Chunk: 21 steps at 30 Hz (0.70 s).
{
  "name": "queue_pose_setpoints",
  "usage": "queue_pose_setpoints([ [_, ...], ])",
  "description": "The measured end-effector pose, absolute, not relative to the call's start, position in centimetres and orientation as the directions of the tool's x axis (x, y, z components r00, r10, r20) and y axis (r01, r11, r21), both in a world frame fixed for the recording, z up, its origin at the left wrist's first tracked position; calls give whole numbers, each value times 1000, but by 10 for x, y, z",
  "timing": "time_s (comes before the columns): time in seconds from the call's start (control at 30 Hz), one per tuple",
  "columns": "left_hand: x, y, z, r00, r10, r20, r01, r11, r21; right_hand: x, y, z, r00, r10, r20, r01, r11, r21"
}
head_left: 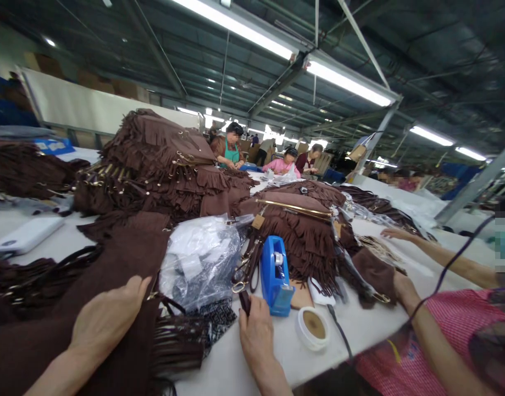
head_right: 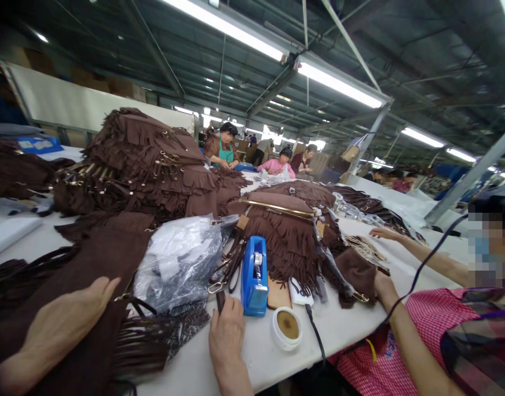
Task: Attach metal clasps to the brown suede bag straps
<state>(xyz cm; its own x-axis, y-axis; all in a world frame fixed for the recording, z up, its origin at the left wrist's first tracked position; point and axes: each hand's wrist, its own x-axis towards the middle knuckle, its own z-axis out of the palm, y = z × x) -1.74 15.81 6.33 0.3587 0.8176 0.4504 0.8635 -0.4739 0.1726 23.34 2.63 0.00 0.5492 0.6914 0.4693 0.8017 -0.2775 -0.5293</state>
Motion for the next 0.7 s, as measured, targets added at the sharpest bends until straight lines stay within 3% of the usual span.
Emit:
queue_pose_setpoints([
  [0.17,-28,161,14,409,803,433,892,-452,-5,236,17,-2,485,710,511,855,-262,-448],
  [0.3,-33,161,5,484,774,408,862,-502,-71,239,36,8,387,757,526,913,-236,-333],
  [0.4,-33,160,5,489,776,398,863,-496,-92,245,56,3,361,757,545,920,-191,-343],
  [0.53,-34,157,3,490,789,371,865,-493,-94,254,63,3,361,741,565,892,-98,-442],
  [0.7,-38,160,2,521,745,418,840,-535,-94,270,44,32,521,674,524,726,-27,-687],
])
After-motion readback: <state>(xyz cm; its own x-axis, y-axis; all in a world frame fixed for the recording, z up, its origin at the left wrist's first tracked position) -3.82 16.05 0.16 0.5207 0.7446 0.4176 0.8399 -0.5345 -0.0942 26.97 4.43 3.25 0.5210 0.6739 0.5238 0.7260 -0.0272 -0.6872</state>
